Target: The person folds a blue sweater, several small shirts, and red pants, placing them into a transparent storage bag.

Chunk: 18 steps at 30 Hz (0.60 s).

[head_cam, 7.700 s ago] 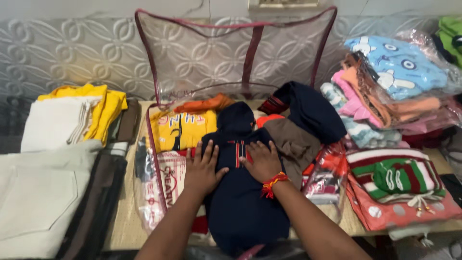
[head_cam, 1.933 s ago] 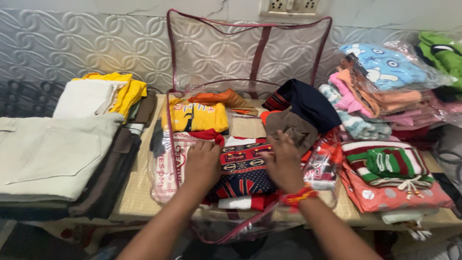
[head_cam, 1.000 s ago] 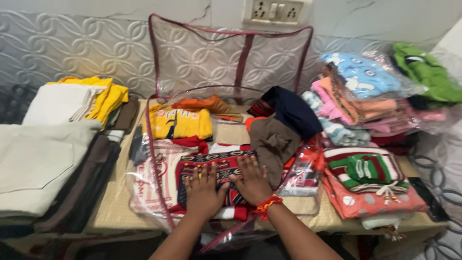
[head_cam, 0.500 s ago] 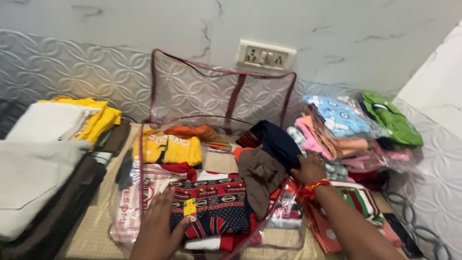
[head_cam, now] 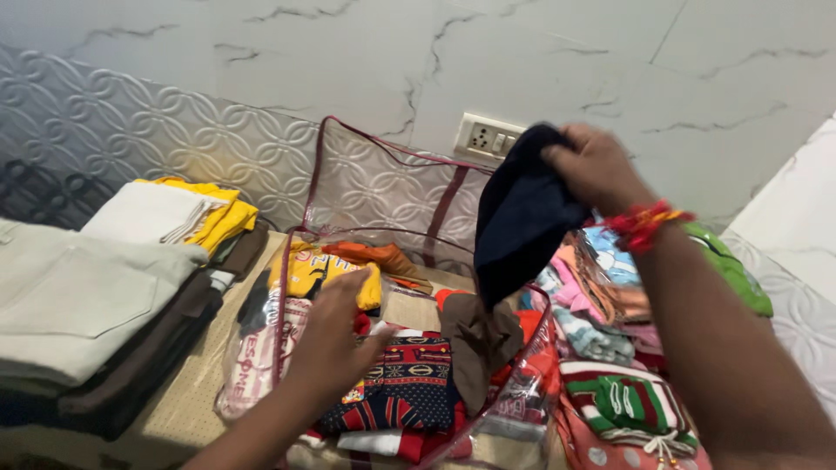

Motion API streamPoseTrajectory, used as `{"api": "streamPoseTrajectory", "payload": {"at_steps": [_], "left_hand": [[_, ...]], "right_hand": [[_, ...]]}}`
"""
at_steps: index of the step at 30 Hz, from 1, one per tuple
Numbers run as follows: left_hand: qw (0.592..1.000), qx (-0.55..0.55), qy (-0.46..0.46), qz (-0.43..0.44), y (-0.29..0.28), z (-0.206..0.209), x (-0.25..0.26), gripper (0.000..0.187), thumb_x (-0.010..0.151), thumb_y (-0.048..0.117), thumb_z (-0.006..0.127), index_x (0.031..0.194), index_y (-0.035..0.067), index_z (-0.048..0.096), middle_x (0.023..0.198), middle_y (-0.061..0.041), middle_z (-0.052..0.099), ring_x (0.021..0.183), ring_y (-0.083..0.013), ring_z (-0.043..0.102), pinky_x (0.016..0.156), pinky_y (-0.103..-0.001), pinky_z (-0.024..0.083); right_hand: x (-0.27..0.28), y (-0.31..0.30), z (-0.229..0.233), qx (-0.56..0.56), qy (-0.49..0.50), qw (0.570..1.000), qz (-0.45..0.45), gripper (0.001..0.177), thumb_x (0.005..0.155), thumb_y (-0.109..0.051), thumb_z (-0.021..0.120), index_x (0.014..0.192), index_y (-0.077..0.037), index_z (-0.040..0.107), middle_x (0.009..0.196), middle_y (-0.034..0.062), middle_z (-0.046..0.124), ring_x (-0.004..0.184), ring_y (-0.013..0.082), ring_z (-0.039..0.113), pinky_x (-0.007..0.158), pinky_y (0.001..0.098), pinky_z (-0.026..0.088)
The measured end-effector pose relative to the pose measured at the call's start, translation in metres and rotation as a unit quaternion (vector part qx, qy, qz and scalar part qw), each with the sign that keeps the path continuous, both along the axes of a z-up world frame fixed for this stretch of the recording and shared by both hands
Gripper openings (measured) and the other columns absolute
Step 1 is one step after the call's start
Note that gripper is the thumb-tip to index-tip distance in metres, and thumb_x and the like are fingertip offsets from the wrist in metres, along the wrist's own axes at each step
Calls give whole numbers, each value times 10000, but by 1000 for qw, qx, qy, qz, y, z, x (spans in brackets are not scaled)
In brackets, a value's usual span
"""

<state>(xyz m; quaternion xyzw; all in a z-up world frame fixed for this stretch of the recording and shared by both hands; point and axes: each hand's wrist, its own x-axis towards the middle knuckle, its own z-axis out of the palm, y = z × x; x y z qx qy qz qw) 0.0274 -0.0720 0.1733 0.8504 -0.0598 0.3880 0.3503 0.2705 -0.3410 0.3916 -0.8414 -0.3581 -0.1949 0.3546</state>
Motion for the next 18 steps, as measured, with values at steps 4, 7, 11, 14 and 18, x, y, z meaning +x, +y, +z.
{"api": "streamPoseTrajectory", "payload": {"at_steps": [4,7,11,14,18], "left_hand": [[997,-45,57,-11,-42,14,-3,1306,600,493,945,1585,61,205,1597,-271,312,1474,-463,272,1093,-544,270],[982,-119,145,-4,-49,12,-11,1382,558,453,969,1611,108,144,1595,-235,338,1468,-425,317,1126,-499,282],[945,-194,263,-23,-22,-44,-11,1169,584,400,947,1549,162,332,1374,-161,599,1268,-310,594,1054,-409,463],[902,-282,294,-145,18,-118,30,697,661,260,897,1291,56,677,1148,-104,780,1079,-223,744,936,-335,583],[877,-322,352,-49,66,-203,78,528,730,131,801,1245,29,743,1088,-166,785,940,-248,742,813,-359,601]], "right_hand": [[-32,10,48,105,204,968,106,338,950,-65,652,1287,-48,653,1108,58,730,919,121,706,827,261,584],[-7,-7,39,136,253,945,154,393,949,-95,673,1338,-57,628,1157,32,720,993,118,698,894,276,567],[93,-49,-61,-4,189,971,149,384,945,-169,688,1298,-28,634,1135,43,701,1003,139,655,893,293,544],[147,-93,-193,-197,100,975,-3,343,939,-253,706,1188,-18,723,1017,122,766,925,215,696,828,308,532],[101,-151,-352,122,396,908,-63,333,931,-194,669,1181,21,708,1020,128,754,935,219,705,805,355,552]]}}
